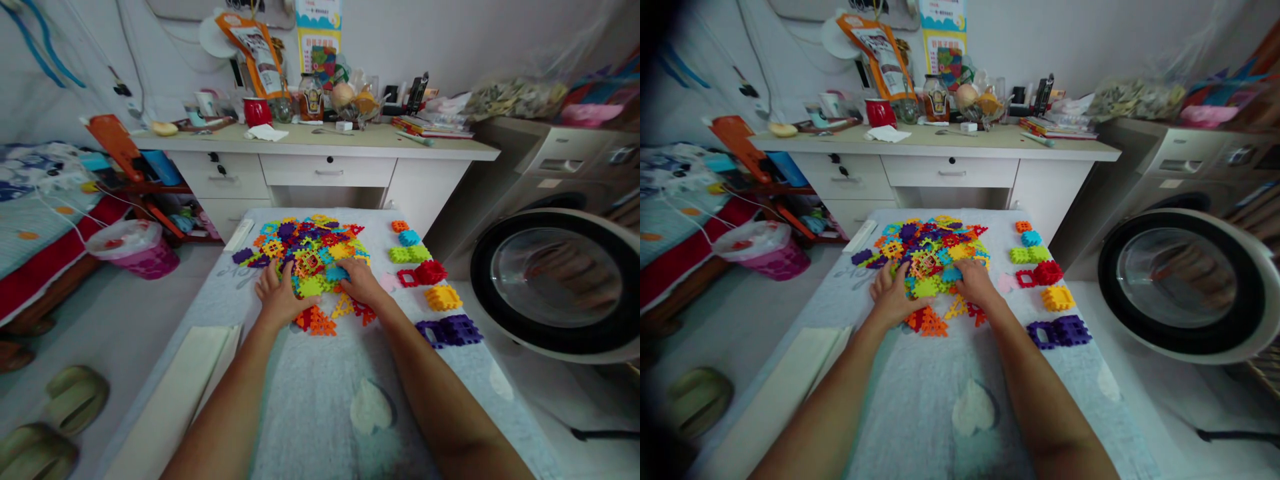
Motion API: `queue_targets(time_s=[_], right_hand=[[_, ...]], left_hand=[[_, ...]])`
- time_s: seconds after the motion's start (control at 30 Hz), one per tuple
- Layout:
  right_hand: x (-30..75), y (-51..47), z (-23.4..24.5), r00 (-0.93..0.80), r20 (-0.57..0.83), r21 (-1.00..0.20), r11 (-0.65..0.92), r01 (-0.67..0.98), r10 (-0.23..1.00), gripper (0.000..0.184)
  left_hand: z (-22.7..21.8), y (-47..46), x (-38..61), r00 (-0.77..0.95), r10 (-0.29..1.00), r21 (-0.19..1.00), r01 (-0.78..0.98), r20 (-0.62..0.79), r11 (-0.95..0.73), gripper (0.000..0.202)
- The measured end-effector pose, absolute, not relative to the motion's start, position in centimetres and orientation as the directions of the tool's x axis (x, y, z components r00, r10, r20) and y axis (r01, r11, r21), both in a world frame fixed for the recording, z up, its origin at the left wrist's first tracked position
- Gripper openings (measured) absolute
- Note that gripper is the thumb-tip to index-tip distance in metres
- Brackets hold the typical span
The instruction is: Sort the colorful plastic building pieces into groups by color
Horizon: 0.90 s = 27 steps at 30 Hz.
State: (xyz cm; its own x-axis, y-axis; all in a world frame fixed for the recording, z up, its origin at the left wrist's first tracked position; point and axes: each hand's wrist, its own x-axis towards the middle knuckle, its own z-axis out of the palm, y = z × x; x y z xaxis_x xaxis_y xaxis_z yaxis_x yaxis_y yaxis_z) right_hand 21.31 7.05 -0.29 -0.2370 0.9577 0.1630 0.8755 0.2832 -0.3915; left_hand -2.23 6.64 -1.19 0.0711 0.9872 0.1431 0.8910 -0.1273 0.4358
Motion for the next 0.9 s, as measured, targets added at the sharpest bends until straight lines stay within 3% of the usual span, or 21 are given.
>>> queue_targets(time_s=[0.13, 0.27, 0.37, 0.53, 0.73, 0.9], right_hand=[[21.3, 6.7, -0.5, -0.218, 0.189, -0.402, 0.278, 0.872, 0.958, 0.049], [21.2, 6.5, -0.5, -0.246, 0.200, -0.426, 0.310, 0.850, 0.949, 0.052], [21.3, 6.6, -0.5, -0.269, 0.207, -0.433, 0.335, 0.837, 0.941, 0.045], [21.5, 6.6, -0.2, -0.261, 0.207, -0.435, 0.328, 0.839, 0.943, 0.040], [22.0, 6.1, 1.1, -0.274, 0.111, -0.414, 0.295, 0.861, 0.955, 0.053], [22.1, 5.8, 1.6, -0.278, 0.043, -0.372, 0.273, 0.887, 0.960, 0.054]], left_hand=[[0.1, 5.8, -2.5, 0.164, 0.986, 0.396, 0.903, 0.041, -0.167, 0.124], [0.6, 5.1, -3.2, 0.308, 0.937, 0.355, 0.905, -0.166, -0.235, 0.144], [0.5, 4.7, -3.2, 0.345, 0.910, 0.321, 0.910, -0.228, -0.264, 0.152], [0.1, 4.8, -2.9, 0.324, 0.924, 0.300, 0.919, -0.204, -0.256, 0.148], [-0.5, 5.2, -3.1, 0.336, 0.941, 0.374, 0.879, -0.049, -0.295, 0.134], [-1.1, 5.7, -3.1, 0.337, 0.941, 0.424, 0.848, 0.033, -0.319, 0.123]])
